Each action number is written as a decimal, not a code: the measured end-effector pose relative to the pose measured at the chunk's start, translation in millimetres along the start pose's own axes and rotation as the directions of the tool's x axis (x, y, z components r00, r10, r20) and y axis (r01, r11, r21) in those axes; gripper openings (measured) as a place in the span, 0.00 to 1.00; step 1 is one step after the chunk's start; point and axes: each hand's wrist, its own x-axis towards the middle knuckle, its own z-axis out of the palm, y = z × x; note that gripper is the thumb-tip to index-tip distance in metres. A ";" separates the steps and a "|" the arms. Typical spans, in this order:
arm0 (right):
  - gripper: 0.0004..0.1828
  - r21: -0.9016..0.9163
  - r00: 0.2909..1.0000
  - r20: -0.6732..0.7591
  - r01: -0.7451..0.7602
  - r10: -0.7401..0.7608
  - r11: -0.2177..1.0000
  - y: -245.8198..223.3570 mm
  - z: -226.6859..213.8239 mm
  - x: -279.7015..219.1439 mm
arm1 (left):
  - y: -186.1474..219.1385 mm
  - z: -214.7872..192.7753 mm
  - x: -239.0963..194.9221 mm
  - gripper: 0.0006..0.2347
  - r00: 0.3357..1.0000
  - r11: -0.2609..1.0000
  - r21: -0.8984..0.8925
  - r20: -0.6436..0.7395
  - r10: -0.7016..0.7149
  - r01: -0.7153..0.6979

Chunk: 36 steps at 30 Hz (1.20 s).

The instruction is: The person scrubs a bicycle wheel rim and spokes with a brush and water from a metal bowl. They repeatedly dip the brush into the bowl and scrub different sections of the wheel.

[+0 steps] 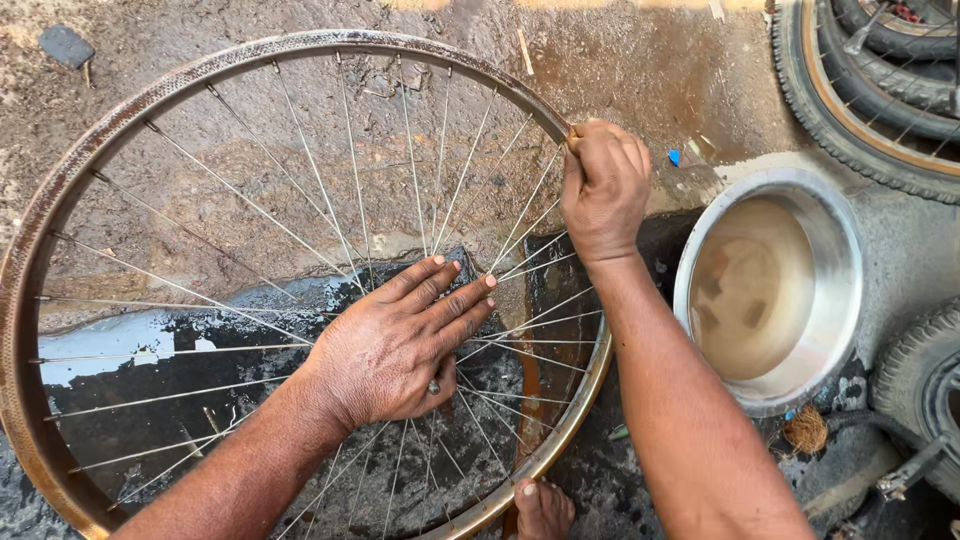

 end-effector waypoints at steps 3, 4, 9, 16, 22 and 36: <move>0.08 -0.081 0.998 0.003 -0.060 0.060 0.995 -6.0 -24.4 -25.7 | -1.0 0.1 -0.9 0.28 1.000 1.000 0.003 -0.017 -0.005 0.005; 0.07 -0.079 0.995 0.002 -0.102 0.102 0.992 -7.8 -30.6 -33.5 | -2.6 -1.3 -0.6 0.29 1.000 1.000 -0.005 -0.004 0.005 -0.005; 0.06 0.001 0.999 -0.034 -0.037 0.037 0.999 -5.9 -7.2 -9.1 | -1.7 1.6 -3.5 0.28 0.999 1.000 0.004 0.043 0.008 -0.009; 0.05 -0.031 0.992 -0.011 -0.125 0.125 0.992 -11.8 -19.6 -22.5 | -3.8 -1.9 -2.3 0.28 1.000 1.000 0.011 0.000 0.006 -0.006; 0.07 -0.060 0.999 -0.025 -0.026 0.025 0.998 -5.9 -8.8 -12.8 | -2.4 -2.7 -0.8 0.29 0.996 1.000 0.013 0.084 -0.005 0.004; 0.06 -0.076 0.990 -0.031 -0.138 0.136 0.988 -8.6 -18.9 -28.2 | -1.1 -7.1 1.7 0.27 0.993 1.000 0.018 0.117 -0.002 0.000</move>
